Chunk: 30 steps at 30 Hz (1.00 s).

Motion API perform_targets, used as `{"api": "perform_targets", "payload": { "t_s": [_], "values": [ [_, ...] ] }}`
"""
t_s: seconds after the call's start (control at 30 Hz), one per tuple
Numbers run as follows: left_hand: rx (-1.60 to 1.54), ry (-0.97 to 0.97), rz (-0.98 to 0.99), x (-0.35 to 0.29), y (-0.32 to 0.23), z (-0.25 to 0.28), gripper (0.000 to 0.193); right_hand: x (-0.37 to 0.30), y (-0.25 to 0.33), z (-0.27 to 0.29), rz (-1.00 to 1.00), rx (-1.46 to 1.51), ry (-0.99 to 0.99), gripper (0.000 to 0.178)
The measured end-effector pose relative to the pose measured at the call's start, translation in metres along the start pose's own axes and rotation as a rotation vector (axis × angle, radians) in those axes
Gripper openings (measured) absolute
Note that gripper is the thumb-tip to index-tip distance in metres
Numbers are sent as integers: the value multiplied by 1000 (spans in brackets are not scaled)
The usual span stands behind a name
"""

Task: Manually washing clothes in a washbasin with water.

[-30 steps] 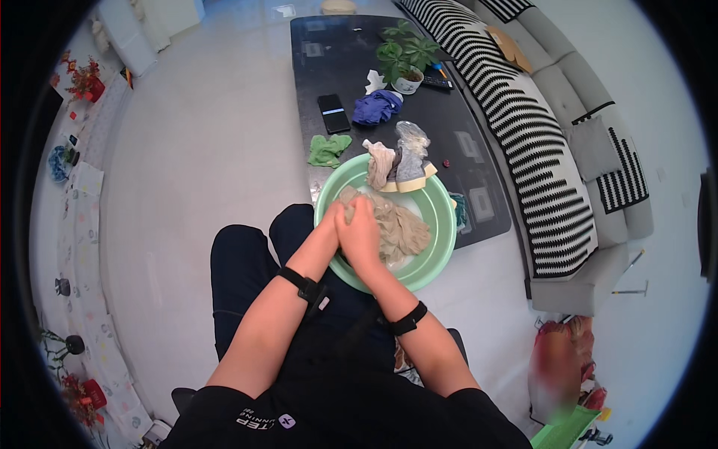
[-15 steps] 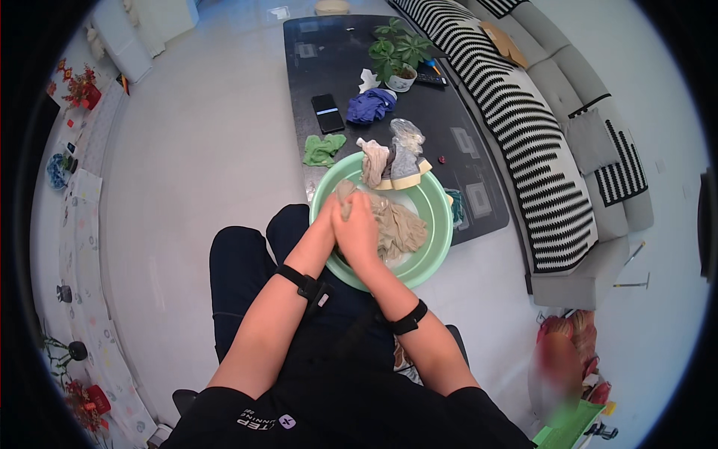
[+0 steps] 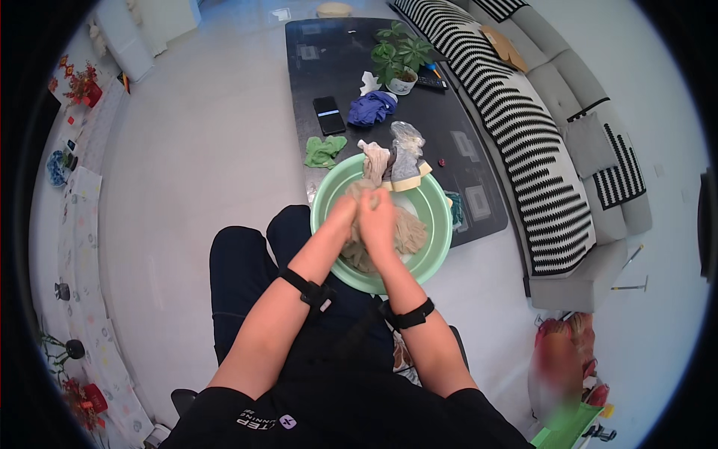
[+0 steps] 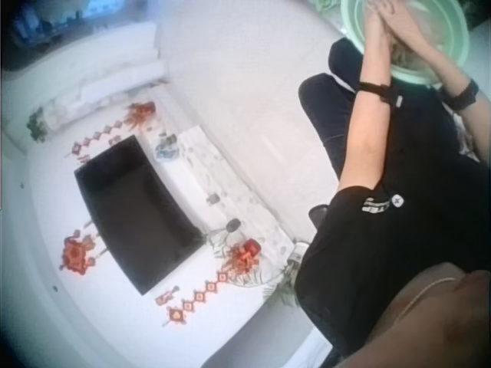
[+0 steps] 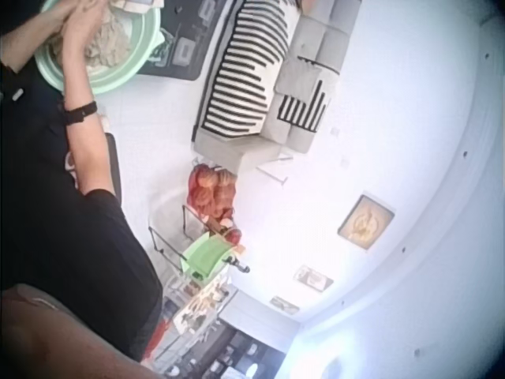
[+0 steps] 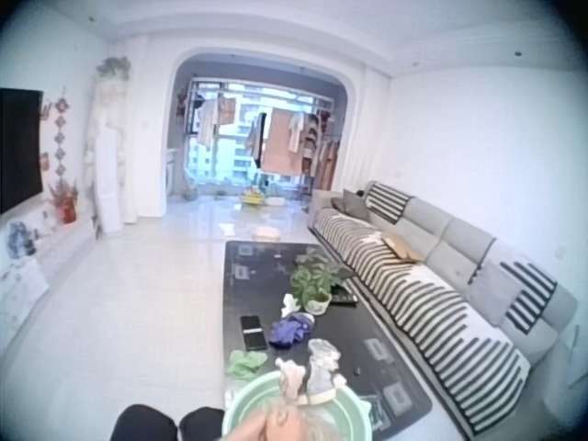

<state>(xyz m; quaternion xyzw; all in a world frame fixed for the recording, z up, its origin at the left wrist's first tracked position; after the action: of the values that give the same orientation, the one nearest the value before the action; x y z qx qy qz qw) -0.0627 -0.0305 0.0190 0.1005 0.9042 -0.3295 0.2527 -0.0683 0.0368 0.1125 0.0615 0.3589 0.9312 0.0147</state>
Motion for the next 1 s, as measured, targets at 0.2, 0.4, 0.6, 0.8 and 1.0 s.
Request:
{"api": "perform_targets", "payload": {
  "t_s": [0.2, 0.4, 0.6, 0.8, 1.0],
  "values": [
    [62, 10, 84, -13, -3, -5, 43, -13, 33, -6, 239, -70, -17, 22],
    [91, -75, 189, -22, 8, -3, 41, 25, -33, 11, -79, -109, -99, 24],
    [66, 0, 3, 9, 6, 6, 39, 5, -5, 4, 94, 45, -69, 22],
    [-177, 152, -137, 48, -10, 66, 40, -23, 52, -14, 235, -86, 8, 20],
    [154, -81, 79, -3, 6, 1, 40, 26, -39, 4, -47, -168, -70, 21]
  ]
}}
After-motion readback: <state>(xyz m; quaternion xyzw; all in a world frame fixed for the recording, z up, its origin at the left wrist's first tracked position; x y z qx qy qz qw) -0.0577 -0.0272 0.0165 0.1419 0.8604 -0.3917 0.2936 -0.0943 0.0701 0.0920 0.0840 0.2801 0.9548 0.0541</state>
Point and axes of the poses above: each hand's wrist, its own x-axis towards the middle knuckle, its own z-axis out of the back of the hand, y = z × x, the point moved 10 cm from there along x, towards the middle knuckle, and after that the axes turned 13 degrees about -x, right-handed, at the moved point
